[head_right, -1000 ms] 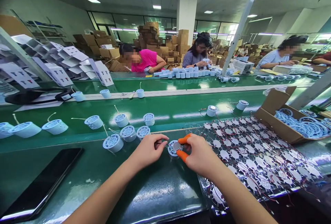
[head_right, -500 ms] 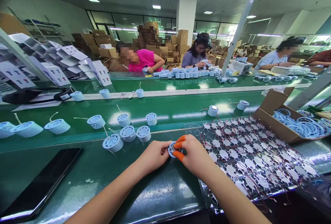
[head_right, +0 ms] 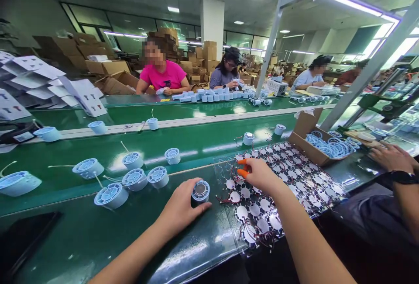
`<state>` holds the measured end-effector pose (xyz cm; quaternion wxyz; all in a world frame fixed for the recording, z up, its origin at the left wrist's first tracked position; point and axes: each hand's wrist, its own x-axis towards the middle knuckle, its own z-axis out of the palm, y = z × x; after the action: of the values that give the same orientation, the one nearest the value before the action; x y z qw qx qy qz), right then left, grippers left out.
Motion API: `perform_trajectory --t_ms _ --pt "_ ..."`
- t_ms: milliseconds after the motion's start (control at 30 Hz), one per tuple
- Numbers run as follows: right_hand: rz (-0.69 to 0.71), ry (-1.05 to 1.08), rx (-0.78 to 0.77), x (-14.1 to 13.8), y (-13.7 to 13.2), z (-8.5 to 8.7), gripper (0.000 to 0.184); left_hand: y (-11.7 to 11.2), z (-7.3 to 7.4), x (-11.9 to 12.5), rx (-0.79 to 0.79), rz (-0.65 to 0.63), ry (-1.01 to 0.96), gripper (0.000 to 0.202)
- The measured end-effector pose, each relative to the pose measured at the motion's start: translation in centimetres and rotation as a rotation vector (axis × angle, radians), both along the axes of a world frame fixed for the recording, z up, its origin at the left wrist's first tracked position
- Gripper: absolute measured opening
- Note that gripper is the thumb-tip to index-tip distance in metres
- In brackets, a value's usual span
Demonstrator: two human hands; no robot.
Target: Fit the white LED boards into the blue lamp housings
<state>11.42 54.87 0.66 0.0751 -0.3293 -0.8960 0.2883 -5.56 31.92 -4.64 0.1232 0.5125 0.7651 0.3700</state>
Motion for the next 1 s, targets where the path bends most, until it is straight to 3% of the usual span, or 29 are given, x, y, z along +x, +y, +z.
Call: perform_trajectory --t_ms 100,167,300,433,500,567,633,700,800,900,1000 --pt "0.142 -0.187 -0.002 0.4 0.4 -0.8 0.049 0.4 -0.1 0.0 0.025 -0.069 -0.124 0.050" --pt "0.196 -0.280 0.061 0.1 -0.3 -1.1 0.059 0.1 1.2 0.1 0.127 -0.233 -0.184 0.052" --pt "0.137 -0.417 0.174 -0.8 -1.6 -1.0 0.051 -1.3 4.5 1.2 0.317 -0.590 -0.232 0.042" --pt "0.046 -0.407 0.169 -1.1 -1.7 -1.0 0.046 -1.5 6.9 2.0 0.266 -0.650 -0.156 0.045" --pt "-0.001 -0.398 0.154 -1.0 -1.4 -1.1 0.047 0.1 7.5 1.4 0.183 -0.624 -0.031 0.053" --pt "-0.041 -0.385 0.142 -0.8 -0.9 -1.1 0.041 3.1 7.7 0.0 0.090 -0.558 0.125 0.056" --pt "-0.081 -0.364 0.147 -0.5 -0.4 -1.1 0.034 7.2 7.5 -2.4 -0.046 -0.406 0.298 0.050" --pt "-0.120 -0.340 0.160 -0.2 0.1 -1.1 0.033 11.4 7.2 -5.4 -0.257 -0.168 0.453 0.047" --pt "-0.155 -0.207 0.110 -0.2 0.8 -1.7 0.037 15.6 6.5 -9.6 -0.415 0.017 0.499 0.039" --pt "-0.121 -0.059 0.041 -0.6 1.4 -2.5 0.031 16.1 5.9 -11.9 -0.531 0.075 0.485 0.046" --pt "-0.130 -0.049 0.078 -0.7 1.9 -3.0 0.026 14.2 5.6 -12.9 -0.593 0.130 0.484 0.070"
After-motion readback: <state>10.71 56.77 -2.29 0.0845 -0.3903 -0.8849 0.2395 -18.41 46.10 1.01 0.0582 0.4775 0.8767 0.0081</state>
